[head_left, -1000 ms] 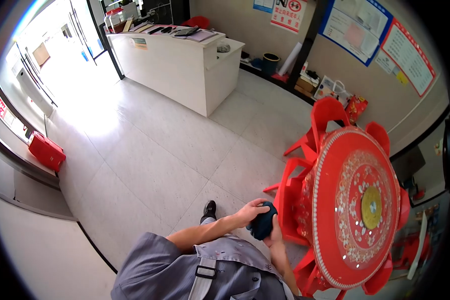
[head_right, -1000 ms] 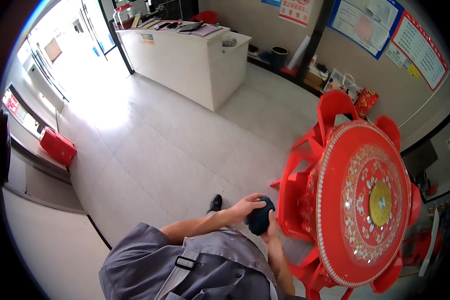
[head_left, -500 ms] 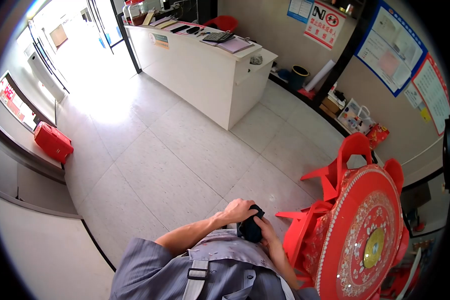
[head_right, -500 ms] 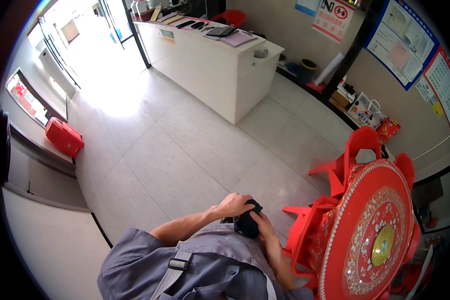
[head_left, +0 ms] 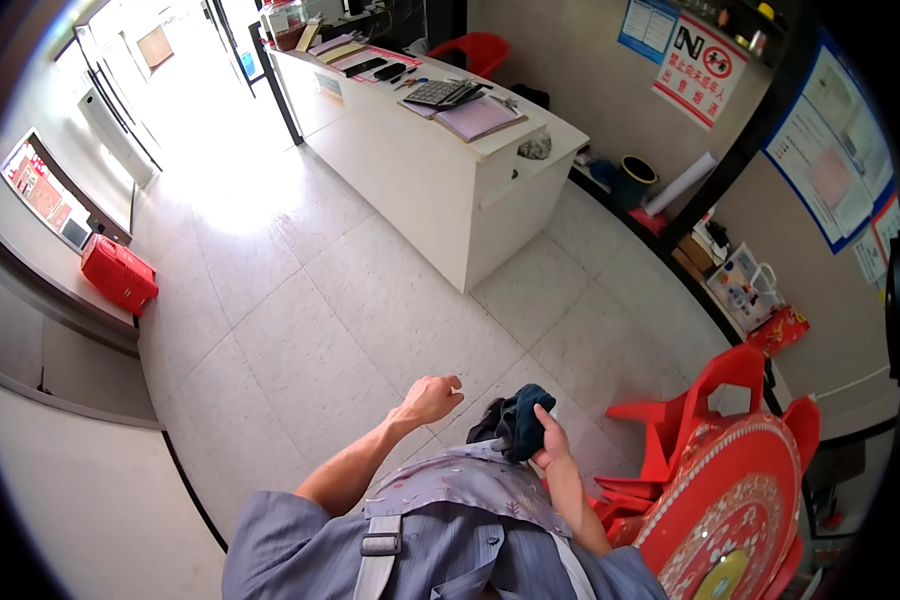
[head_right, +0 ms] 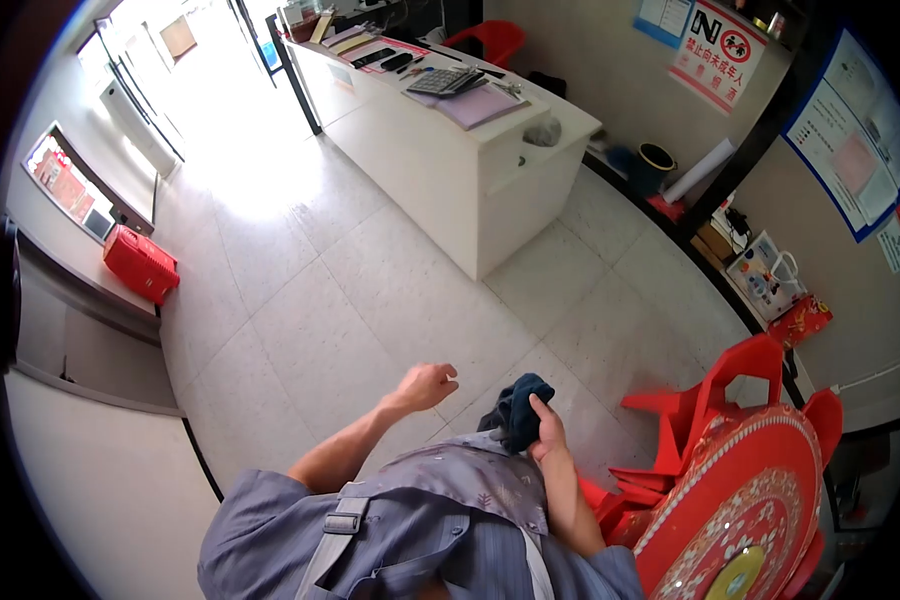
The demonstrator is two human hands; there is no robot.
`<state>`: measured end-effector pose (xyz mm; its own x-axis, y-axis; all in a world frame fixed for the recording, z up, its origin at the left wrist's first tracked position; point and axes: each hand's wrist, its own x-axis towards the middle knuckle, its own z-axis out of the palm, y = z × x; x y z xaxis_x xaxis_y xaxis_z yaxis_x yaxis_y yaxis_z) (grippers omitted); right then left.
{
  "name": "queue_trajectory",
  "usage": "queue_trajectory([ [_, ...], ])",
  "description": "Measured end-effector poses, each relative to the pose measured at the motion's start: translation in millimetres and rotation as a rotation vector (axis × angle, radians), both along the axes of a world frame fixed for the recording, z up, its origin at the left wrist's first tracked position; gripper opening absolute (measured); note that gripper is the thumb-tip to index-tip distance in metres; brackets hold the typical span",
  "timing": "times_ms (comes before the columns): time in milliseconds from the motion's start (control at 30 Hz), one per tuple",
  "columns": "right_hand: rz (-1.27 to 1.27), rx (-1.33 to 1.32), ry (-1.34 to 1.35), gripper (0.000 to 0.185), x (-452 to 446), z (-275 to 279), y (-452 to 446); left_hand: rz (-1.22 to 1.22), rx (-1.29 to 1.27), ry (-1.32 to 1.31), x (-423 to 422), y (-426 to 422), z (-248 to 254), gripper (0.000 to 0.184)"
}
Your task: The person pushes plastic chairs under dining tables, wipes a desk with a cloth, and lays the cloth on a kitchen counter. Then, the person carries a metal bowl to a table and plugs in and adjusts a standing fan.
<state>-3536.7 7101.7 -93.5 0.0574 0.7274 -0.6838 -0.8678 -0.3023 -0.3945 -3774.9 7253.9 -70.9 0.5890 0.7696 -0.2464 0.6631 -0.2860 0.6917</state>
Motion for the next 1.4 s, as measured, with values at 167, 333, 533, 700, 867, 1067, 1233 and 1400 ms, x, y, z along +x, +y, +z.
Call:
queue_trajectory([
  [167, 0.141, 0.147, -0.185, 0.042, 85, 22, 79, -0.053, -0.121, 0.177, 58, 49, 12, 0.038],
  [333, 0.161, 0.043, -0.188, 0.033, 151, 11, 127, -0.062, -0.097, 0.116, 116, 88, 11, 0.039],
  [533, 0.142, -0.075, -0.045, 0.034, 184, -17, 150, -0.137, -0.151, 0.182, 171, 135, 4, 0.040],
  [700, 0.088, -0.217, -0.163, 0.032, 223, -39, 185, -0.163, -0.173, 0.213, 226, 193, -20, 0.044],
  [867, 0.066, -0.196, -0.173, 0.029, 285, -61, 251, -0.197, -0.164, 0.207, 287, 266, -34, 0.044],
  [1067, 0.122, -0.141, -0.348, 0.028, 365, -53, 351, -0.227, -0.096, 0.095, 366, 344, -30, 0.036],
  [1233, 0.152, -0.063, -0.395, 0.028, 433, -47, 452, -0.245, -0.047, 0.084, 411, 387, -25, 0.032],
  [1400, 0.318, -0.029, -0.874, 0.038, 519, -74, 591, -0.133, -0.093, 0.056, 431, 409, -11, 0.030],
])
